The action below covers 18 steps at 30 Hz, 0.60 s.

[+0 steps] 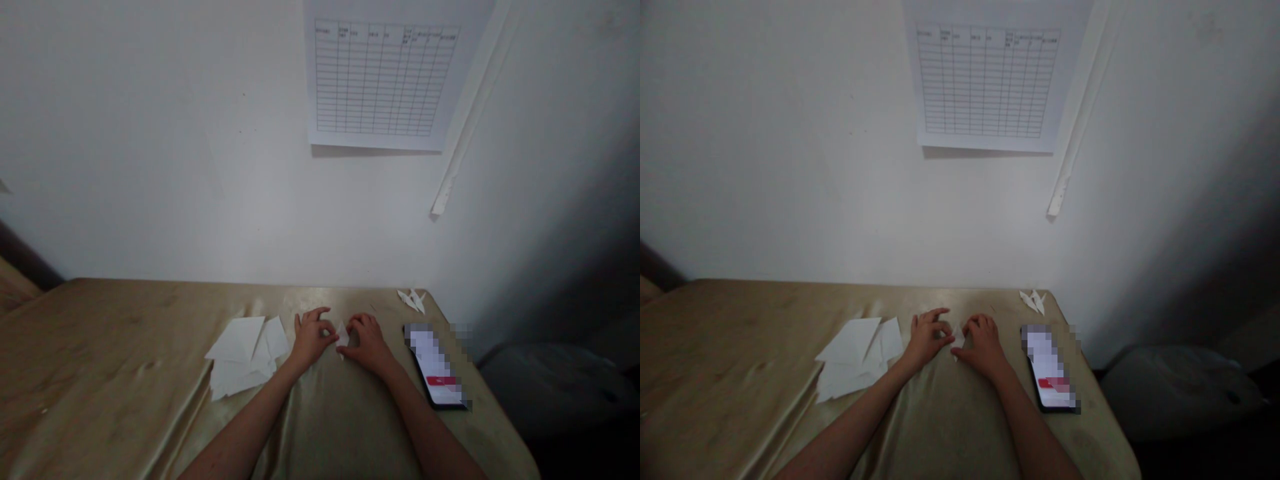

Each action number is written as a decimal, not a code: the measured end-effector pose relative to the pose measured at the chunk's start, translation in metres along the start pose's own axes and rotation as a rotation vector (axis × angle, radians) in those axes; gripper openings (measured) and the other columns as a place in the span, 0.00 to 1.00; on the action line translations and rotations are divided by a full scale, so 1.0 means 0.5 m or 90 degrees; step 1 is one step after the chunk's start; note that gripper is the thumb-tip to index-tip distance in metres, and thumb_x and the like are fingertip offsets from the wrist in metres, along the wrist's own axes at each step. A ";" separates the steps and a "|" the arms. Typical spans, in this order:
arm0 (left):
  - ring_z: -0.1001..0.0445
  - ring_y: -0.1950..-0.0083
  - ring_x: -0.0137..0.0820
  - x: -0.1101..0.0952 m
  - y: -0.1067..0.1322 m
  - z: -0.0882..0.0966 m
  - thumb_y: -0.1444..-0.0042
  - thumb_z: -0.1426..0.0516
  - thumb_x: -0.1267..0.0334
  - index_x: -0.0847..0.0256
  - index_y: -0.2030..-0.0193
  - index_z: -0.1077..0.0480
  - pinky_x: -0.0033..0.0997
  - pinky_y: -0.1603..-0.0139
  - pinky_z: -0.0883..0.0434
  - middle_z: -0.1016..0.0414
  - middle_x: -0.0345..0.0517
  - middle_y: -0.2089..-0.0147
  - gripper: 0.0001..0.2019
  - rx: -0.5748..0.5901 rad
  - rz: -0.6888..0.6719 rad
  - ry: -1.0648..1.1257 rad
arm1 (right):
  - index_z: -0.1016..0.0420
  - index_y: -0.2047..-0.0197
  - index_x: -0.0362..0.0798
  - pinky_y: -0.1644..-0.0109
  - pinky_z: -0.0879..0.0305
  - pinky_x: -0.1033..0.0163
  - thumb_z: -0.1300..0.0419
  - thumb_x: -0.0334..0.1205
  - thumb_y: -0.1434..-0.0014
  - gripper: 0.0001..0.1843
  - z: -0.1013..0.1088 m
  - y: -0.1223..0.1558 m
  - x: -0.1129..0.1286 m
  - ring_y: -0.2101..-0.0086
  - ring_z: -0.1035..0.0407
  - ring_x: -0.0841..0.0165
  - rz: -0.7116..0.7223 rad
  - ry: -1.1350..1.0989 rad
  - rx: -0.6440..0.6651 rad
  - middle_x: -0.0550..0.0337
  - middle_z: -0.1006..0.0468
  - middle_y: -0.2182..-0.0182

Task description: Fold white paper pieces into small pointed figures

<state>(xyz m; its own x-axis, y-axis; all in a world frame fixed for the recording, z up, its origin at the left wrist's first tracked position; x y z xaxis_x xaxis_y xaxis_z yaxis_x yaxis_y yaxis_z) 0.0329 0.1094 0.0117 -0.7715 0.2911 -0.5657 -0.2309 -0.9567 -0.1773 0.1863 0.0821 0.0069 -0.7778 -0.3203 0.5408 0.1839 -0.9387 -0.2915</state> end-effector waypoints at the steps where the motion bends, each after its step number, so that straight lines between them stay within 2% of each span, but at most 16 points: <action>1: 0.37 0.32 0.46 0.000 0.000 0.000 0.49 0.32 0.63 0.50 0.69 0.20 0.69 0.29 0.60 0.30 0.38 0.34 0.02 -0.001 0.000 0.001 | 0.25 0.57 0.51 0.37 0.43 0.50 0.25 0.46 0.56 0.24 0.000 0.001 -0.001 0.45 0.38 0.56 0.004 -0.009 0.009 0.53 0.29 0.50; 5: 0.37 0.33 0.45 0.000 0.001 0.001 0.49 0.32 0.62 0.50 0.70 0.20 0.69 0.29 0.61 0.30 0.39 0.34 0.02 -0.007 -0.004 0.001 | 0.26 0.54 0.52 0.36 0.43 0.50 0.24 0.47 0.58 0.28 0.002 0.008 -0.003 0.43 0.39 0.55 0.017 -0.034 0.036 0.53 0.29 0.47; 9: 0.37 0.32 0.45 0.000 0.003 0.003 0.48 0.33 0.63 0.51 0.69 0.20 0.69 0.29 0.61 0.30 0.39 0.34 0.02 -0.013 -0.006 0.011 | 0.26 0.51 0.53 0.35 0.43 0.49 0.24 0.45 0.57 0.30 0.003 0.011 -0.002 0.43 0.39 0.55 0.028 -0.060 0.023 0.53 0.29 0.48; 14: 0.38 0.32 0.46 -0.007 0.007 0.007 0.48 0.32 0.63 0.51 0.70 0.20 0.70 0.29 0.60 0.30 0.39 0.34 0.03 -0.012 -0.015 0.020 | 0.23 0.51 0.53 0.36 0.42 0.49 0.32 0.43 0.44 0.16 0.025 -0.002 -0.016 0.44 0.37 0.58 0.021 -0.138 -0.079 0.53 0.29 0.49; 18: 0.39 0.31 0.47 -0.019 0.013 0.004 0.50 0.31 0.61 0.49 0.70 0.20 0.72 0.30 0.61 0.31 0.39 0.33 0.02 0.005 -0.036 0.027 | 0.19 0.57 0.55 0.37 0.41 0.46 0.31 0.43 0.45 0.11 0.030 -0.010 -0.026 0.45 0.36 0.57 0.019 -0.163 -0.101 0.53 0.27 0.51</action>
<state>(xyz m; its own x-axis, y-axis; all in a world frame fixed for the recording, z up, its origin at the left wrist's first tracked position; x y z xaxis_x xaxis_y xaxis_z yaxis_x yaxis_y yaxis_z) 0.0376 0.1006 0.0179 -0.7316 0.3440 -0.5885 -0.2781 -0.9388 -0.2030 0.2043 0.0892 0.0134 -0.5931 -0.3873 0.7059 0.0925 -0.9037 -0.4181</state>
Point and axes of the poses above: each hand's wrist, its own y-axis away from the middle knuckle, its own z-axis out of the back of the hand, x = y × z, the point moved 9 cm from there along -y, towards the middle knuckle
